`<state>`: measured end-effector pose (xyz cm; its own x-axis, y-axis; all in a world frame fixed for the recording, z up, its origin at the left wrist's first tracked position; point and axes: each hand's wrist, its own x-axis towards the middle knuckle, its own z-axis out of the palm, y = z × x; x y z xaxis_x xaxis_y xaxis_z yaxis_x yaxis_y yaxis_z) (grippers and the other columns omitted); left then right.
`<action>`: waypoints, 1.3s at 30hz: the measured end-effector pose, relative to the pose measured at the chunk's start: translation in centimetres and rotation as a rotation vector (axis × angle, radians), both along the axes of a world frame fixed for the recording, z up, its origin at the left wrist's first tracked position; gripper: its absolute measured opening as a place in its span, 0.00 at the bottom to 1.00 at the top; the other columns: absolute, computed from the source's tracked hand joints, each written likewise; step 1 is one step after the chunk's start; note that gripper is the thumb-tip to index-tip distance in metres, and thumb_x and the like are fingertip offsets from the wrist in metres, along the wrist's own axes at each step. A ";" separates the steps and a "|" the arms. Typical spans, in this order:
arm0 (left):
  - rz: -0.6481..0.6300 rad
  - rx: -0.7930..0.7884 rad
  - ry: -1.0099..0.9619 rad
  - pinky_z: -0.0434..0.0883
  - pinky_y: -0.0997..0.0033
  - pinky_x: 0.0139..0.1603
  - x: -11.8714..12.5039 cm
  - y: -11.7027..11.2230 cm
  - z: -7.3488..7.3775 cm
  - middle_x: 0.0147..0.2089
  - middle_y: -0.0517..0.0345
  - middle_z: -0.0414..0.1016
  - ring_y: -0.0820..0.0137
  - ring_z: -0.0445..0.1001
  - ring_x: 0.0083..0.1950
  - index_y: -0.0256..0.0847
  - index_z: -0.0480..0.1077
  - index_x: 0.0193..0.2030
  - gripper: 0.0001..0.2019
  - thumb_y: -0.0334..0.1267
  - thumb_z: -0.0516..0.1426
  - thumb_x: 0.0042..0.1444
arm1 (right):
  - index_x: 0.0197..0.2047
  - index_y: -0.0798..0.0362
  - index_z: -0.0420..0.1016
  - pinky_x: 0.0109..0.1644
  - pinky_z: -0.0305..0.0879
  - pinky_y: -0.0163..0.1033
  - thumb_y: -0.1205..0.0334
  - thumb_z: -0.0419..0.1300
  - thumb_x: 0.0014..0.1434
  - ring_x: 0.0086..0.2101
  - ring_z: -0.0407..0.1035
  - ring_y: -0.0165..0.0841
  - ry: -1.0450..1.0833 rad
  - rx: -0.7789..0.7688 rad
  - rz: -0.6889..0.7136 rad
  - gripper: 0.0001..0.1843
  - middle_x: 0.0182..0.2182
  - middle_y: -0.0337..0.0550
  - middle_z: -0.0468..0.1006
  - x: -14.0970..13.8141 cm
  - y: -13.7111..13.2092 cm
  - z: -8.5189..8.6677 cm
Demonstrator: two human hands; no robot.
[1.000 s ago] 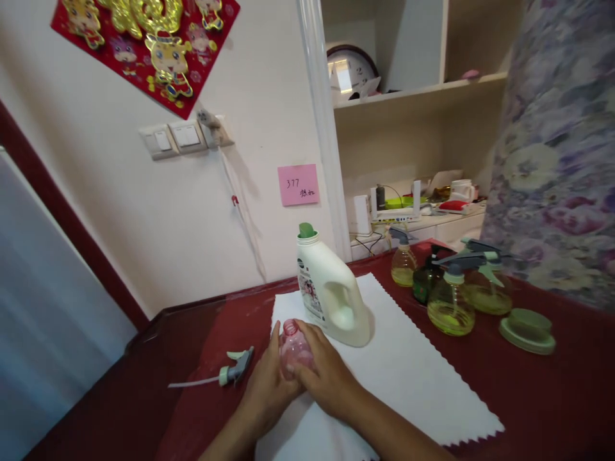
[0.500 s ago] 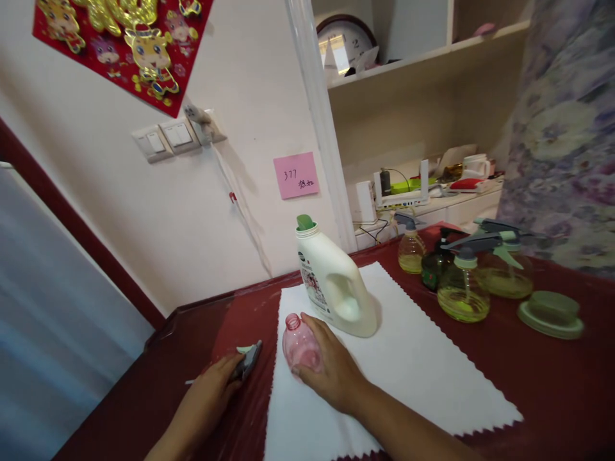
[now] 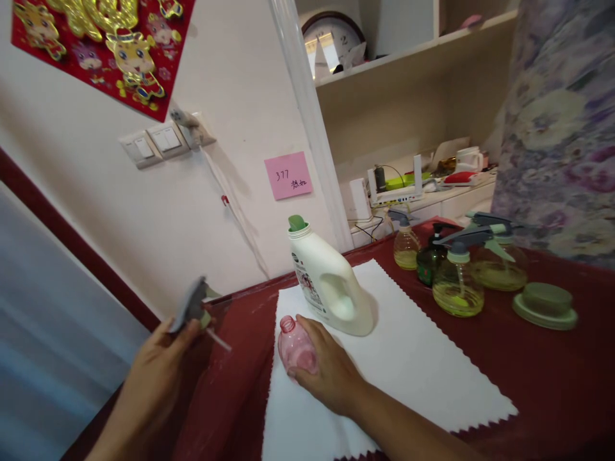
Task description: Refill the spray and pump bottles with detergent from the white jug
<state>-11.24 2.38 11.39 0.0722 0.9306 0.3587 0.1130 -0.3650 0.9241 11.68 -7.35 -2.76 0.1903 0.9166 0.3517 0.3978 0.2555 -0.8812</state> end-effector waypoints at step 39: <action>-0.339 -0.140 0.083 0.69 0.65 0.54 10.1 -2.2 -6.0 0.50 0.53 0.81 0.62 0.75 0.49 0.42 0.75 0.51 0.23 0.53 0.67 0.54 | 0.74 0.53 0.54 0.73 0.52 0.53 0.60 0.68 0.52 0.69 0.55 0.44 -0.022 0.010 0.012 0.49 0.70 0.54 0.60 0.1 0.1 0.3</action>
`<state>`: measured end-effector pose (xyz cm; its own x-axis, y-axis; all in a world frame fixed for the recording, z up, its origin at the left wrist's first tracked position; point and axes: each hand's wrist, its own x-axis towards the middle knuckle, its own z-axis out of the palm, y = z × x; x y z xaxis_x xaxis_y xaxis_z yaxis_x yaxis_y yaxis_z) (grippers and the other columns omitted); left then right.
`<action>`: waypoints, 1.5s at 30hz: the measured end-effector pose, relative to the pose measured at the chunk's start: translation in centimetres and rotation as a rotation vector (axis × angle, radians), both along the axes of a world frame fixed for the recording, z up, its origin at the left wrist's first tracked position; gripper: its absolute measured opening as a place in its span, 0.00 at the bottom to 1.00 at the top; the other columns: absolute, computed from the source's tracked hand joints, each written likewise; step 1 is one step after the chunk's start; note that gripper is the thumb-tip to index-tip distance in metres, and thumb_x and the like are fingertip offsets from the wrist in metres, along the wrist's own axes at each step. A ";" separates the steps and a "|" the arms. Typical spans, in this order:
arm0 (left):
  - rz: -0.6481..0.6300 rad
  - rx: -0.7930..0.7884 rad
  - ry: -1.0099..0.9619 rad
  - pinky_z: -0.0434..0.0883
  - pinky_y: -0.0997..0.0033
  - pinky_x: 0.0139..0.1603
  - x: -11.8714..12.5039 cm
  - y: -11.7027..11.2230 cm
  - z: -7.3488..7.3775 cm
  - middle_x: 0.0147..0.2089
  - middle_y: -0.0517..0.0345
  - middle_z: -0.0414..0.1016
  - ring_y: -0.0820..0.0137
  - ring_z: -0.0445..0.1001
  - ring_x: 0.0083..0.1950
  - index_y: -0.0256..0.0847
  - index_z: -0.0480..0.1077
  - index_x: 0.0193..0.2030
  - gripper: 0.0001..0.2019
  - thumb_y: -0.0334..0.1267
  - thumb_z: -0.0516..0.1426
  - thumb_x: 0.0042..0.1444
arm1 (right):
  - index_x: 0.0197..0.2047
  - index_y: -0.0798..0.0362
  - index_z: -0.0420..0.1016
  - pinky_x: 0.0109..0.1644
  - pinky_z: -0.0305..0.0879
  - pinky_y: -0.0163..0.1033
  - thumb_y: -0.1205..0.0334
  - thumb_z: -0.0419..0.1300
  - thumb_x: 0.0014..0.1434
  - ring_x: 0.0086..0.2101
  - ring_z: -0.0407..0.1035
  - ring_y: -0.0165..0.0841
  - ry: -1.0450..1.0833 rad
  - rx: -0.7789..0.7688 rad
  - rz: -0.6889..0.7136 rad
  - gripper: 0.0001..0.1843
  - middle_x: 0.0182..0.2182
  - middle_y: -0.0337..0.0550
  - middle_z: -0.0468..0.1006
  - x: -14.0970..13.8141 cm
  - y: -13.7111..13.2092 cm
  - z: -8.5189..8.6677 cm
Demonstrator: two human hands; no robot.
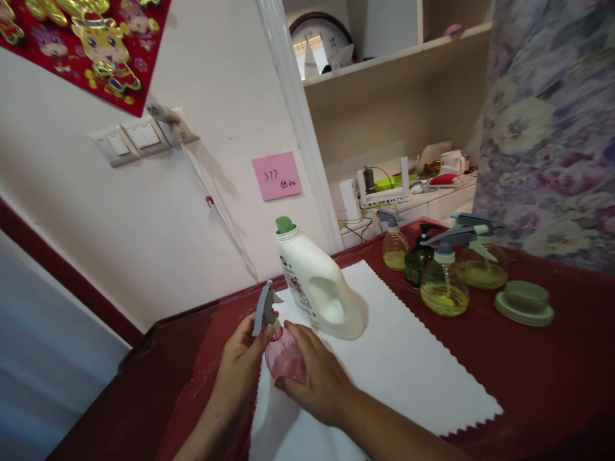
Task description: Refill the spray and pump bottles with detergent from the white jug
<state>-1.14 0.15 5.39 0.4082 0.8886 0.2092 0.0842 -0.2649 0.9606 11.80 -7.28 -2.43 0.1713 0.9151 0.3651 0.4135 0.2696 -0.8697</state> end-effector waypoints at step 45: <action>-0.076 0.063 -0.199 0.69 0.58 0.58 0.5 0.0 -3.8 0.56 0.49 0.78 0.58 0.74 0.54 0.42 0.73 0.54 0.20 0.49 0.63 0.59 | 0.68 0.43 0.63 0.70 0.55 0.58 0.72 0.52 0.67 0.69 0.53 0.43 -0.566 0.533 -0.170 0.28 0.69 0.47 0.63 3.2 0.3 7.6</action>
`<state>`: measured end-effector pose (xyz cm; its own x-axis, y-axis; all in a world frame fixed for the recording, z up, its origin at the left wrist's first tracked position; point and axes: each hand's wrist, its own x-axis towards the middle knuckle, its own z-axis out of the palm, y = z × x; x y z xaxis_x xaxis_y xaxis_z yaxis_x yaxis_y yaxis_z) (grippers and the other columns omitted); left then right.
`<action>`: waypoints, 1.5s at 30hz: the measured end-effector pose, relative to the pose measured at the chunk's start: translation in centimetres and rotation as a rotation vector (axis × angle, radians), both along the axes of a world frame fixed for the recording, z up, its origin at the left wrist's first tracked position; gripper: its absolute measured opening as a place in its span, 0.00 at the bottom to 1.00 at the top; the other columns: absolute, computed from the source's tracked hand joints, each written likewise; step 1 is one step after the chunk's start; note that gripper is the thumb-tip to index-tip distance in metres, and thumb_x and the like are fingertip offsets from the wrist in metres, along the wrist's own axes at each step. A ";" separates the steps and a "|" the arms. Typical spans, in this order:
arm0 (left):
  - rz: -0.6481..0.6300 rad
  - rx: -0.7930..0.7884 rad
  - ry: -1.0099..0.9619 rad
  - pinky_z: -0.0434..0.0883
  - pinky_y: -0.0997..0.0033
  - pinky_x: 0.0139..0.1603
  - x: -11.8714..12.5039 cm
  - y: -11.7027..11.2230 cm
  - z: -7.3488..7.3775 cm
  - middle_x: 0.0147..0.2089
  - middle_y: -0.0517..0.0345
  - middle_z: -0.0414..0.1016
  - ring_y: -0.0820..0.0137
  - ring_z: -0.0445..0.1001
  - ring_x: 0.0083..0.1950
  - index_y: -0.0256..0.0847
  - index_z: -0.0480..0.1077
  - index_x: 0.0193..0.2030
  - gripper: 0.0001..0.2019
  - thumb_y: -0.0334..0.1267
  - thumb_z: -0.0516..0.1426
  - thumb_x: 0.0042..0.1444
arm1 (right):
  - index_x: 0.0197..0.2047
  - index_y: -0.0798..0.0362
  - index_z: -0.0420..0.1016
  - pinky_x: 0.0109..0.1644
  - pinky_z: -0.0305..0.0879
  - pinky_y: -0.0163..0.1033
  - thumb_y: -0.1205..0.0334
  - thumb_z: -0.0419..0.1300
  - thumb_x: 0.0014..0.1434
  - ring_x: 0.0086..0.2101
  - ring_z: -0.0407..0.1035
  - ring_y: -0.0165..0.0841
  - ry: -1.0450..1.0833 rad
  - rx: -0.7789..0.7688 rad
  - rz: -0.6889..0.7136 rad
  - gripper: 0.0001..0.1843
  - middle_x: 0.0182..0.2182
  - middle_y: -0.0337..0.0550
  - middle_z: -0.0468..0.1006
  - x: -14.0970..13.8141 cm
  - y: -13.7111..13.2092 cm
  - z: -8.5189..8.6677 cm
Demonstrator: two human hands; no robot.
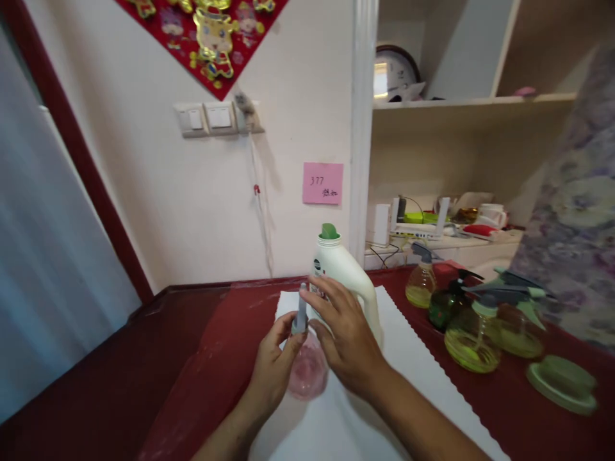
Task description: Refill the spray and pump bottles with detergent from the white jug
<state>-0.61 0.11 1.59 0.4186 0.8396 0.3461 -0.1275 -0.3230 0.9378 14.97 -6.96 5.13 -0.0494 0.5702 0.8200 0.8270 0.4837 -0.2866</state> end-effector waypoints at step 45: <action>0.100 -0.089 -0.073 0.68 0.65 0.45 1.1 -1.4 0.0 0.41 0.61 0.79 0.62 0.76 0.44 0.45 0.68 0.39 0.15 0.33 0.67 0.47 | 0.45 0.48 0.80 0.44 0.64 0.41 0.68 0.55 0.67 0.41 0.73 0.37 -0.530 -0.764 0.011 0.12 0.42 0.44 0.76 -0.1 1.7 8.9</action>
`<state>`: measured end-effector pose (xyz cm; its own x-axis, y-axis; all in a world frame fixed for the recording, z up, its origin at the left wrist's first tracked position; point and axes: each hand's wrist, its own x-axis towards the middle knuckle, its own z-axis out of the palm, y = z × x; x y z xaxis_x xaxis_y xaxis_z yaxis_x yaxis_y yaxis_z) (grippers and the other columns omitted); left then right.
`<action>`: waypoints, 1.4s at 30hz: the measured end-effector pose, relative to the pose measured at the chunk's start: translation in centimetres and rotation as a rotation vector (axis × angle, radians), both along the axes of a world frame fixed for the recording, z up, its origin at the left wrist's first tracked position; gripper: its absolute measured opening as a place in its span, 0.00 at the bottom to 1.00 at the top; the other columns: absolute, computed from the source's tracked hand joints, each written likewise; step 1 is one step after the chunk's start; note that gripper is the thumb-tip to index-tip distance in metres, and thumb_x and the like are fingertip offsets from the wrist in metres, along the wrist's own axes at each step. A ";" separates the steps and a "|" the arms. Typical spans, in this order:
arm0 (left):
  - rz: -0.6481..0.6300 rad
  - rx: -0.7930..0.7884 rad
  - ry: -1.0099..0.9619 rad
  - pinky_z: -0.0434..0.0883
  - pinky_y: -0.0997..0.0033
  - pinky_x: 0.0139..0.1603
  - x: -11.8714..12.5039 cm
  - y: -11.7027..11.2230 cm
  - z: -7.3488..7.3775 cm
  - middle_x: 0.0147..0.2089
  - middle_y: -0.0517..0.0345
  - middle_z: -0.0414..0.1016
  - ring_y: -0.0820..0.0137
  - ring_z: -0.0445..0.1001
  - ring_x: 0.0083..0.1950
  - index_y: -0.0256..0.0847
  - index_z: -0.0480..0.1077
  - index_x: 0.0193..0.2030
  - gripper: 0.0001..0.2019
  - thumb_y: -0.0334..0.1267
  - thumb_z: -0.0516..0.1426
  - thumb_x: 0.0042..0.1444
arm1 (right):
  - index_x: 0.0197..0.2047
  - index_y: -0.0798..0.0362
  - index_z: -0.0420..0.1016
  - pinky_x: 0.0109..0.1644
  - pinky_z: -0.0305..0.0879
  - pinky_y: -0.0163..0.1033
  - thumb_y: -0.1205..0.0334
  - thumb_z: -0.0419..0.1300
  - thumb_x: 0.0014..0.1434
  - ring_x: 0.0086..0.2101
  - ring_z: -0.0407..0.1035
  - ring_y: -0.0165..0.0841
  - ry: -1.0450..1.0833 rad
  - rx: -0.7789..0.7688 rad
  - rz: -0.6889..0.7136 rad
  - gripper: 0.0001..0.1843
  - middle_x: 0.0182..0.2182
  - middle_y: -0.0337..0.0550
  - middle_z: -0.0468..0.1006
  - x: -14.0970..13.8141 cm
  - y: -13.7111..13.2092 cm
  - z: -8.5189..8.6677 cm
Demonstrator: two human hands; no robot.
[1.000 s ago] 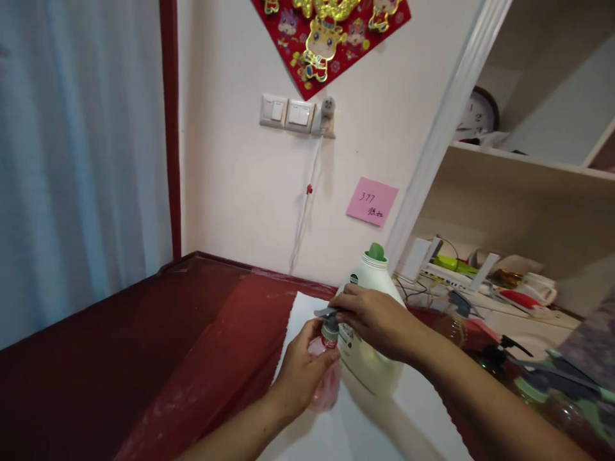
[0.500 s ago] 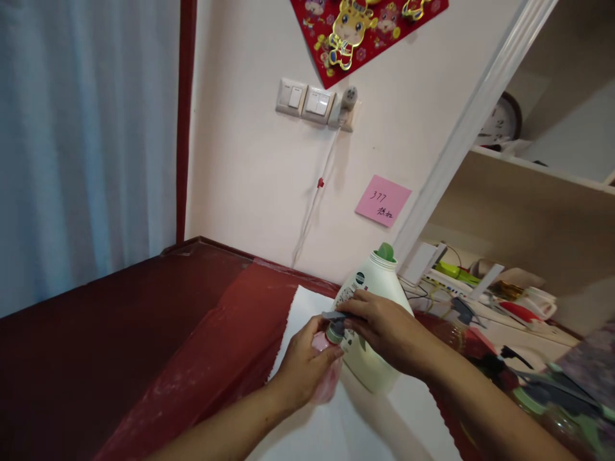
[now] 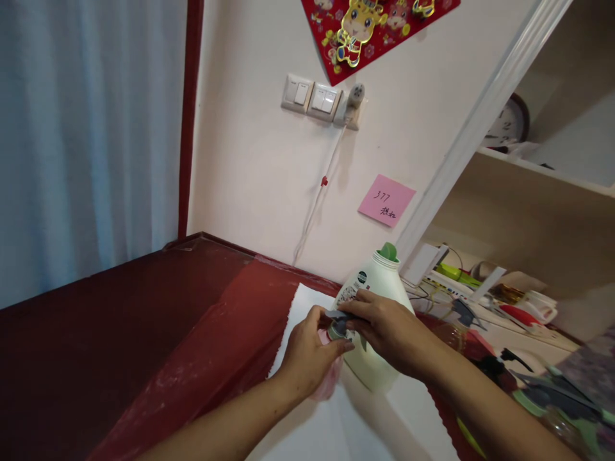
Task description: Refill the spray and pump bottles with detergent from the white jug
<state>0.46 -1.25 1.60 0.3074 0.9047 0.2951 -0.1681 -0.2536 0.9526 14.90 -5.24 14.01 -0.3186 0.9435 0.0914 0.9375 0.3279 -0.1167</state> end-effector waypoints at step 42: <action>-0.361 0.039 0.147 0.69 0.57 0.55 -2.4 2.4 1.6 0.48 0.50 0.81 0.55 0.75 0.53 0.41 0.76 0.42 0.15 0.48 0.62 0.52 | 0.48 0.48 0.80 0.42 0.61 0.40 0.69 0.56 0.67 0.39 0.72 0.36 0.020 0.038 0.030 0.13 0.41 0.44 0.77 0.5 0.2 -0.6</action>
<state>-1.94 1.11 3.25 0.6454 0.7195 0.2563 -0.1153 -0.2400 0.9639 15.38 -5.06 13.41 -0.3441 0.9294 0.1334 0.9250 0.3600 -0.1219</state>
